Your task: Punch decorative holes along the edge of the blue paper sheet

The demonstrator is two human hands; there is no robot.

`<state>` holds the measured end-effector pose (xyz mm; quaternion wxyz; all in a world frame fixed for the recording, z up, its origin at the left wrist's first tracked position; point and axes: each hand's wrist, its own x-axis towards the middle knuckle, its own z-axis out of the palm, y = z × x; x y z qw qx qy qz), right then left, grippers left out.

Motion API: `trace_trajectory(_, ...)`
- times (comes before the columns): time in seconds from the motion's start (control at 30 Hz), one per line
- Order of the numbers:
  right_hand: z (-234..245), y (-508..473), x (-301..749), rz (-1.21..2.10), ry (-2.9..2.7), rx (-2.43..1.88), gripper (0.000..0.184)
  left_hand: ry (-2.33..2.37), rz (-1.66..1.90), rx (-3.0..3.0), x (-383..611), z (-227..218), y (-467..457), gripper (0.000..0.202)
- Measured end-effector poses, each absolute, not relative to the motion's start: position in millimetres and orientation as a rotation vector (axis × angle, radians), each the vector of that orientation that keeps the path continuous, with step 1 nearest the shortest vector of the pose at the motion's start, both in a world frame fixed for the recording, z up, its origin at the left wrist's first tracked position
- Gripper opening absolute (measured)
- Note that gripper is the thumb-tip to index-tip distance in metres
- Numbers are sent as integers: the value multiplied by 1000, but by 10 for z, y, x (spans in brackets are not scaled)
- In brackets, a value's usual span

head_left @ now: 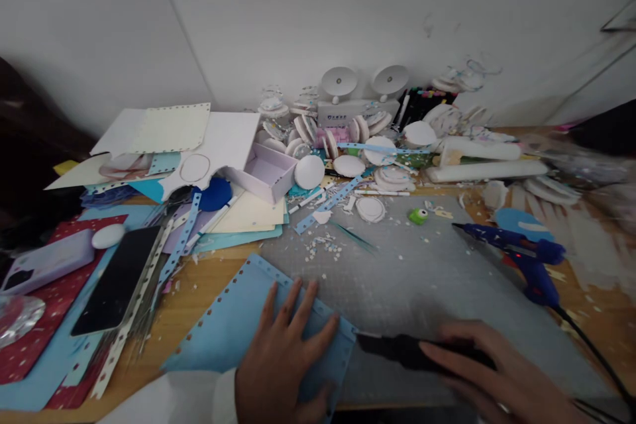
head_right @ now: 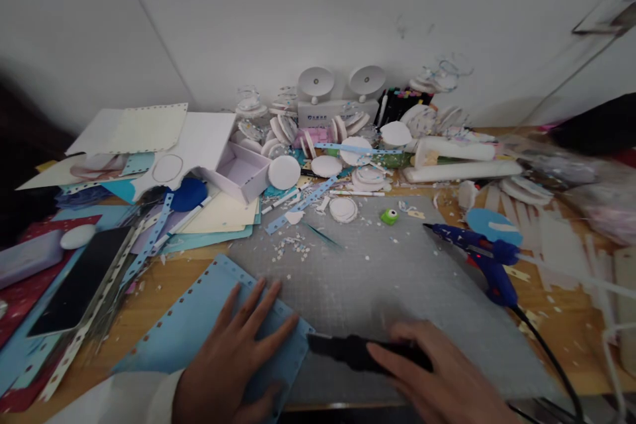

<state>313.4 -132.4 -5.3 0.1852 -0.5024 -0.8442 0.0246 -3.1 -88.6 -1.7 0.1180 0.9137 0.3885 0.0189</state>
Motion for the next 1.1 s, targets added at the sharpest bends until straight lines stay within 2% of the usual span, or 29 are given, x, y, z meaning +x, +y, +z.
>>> trace_trajectory(0.1, -90, -1349, 3028, 87, -2523, -1264, 38, 1142, 82, 2659, -12, -30, -882, 86)
trace_trajectory(0.23, -93, -1310, 2952, 173, -2520, -1301, 49, 1182, 101, 2650, -52, -20, -868, 93)
trace_trajectory(0.77, -56, -1211, 2949, 277, -2516, -1277, 55, 1281, 107, 2646, -66, -61, -876, 100)
trace_trajectory(1.1, -62, -1128, 2834, 304, -2467, -1274, 50, 1262, -9, 2548, -46, 3, -856, 100)
